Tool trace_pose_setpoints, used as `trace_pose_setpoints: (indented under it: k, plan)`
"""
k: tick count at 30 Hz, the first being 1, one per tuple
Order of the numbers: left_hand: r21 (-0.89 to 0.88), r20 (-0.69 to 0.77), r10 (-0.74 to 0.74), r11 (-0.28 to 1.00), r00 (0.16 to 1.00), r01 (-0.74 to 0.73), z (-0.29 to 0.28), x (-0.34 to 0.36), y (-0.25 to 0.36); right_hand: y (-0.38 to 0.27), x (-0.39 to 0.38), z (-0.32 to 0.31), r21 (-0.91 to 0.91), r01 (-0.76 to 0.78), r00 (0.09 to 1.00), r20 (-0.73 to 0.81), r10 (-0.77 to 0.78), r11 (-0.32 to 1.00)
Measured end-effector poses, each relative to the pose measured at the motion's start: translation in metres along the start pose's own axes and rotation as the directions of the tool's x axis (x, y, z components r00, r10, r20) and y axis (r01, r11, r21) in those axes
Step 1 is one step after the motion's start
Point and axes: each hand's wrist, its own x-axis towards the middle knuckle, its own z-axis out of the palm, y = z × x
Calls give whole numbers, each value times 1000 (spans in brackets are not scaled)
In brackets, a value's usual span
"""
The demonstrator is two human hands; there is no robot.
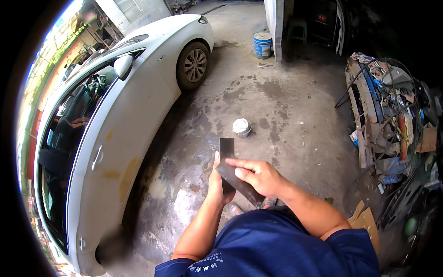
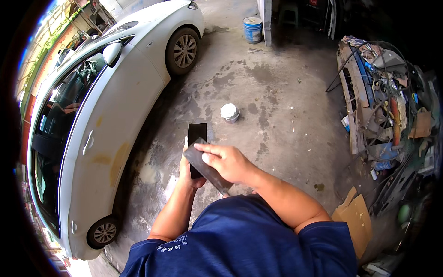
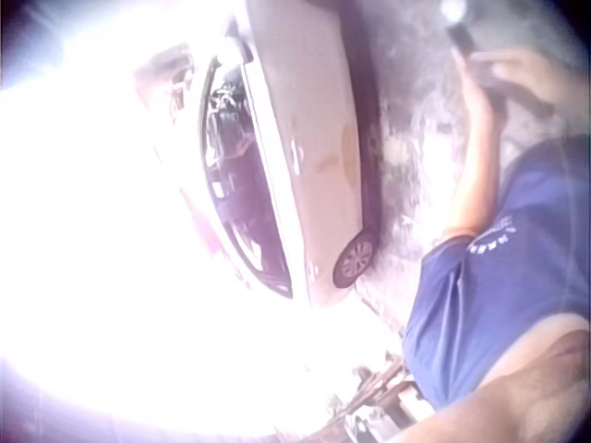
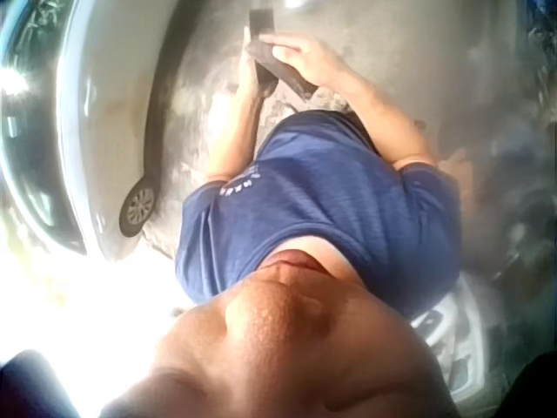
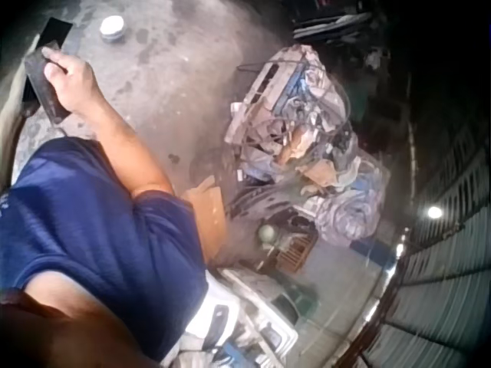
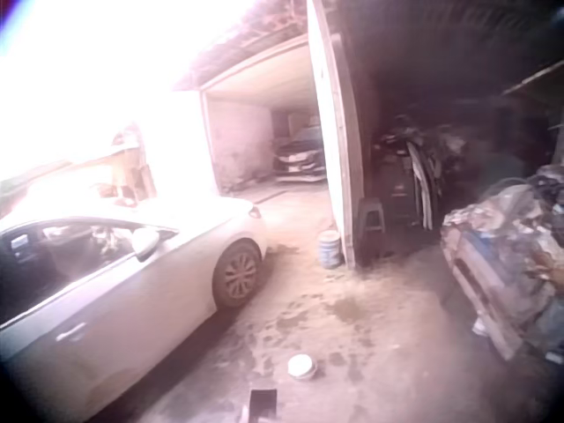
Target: The person scoops body filler from a can onto a putty knife, then uses a smaller scraper to spread the filler onto a damaged area on the car door. The person repeatedly transfers filler between tools and applies it to the same spot.
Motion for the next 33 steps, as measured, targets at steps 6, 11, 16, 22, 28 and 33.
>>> trace_pose_setpoints:
  k: [6,11,16,22,28,33]
  plan:
    - [321,22,365,879,931,-352,-25,18,4,5,-16,7,67,24,1000,9,-24,997]
    - [846,172,748,221,641,-485,-40,30,11,14,-7,8,354,-86,996,-2,92,931]
    - [887,186,750,149,634,-437,-21,16,15,-2,47,-41,530,165,961,-276,-15,832]
    - [894,174,773,136,610,-427,-25,14,21,30,34,-31,-385,241,873,-315,-372,891]
    - [871,228,864,25,450,-490,-27,26,21,43,38,28,-485,257,841,-314,-440,836]
    - [853,148,907,84,393,-516,-28,42,32,58,20,37,-572,257,851,-248,-463,779]
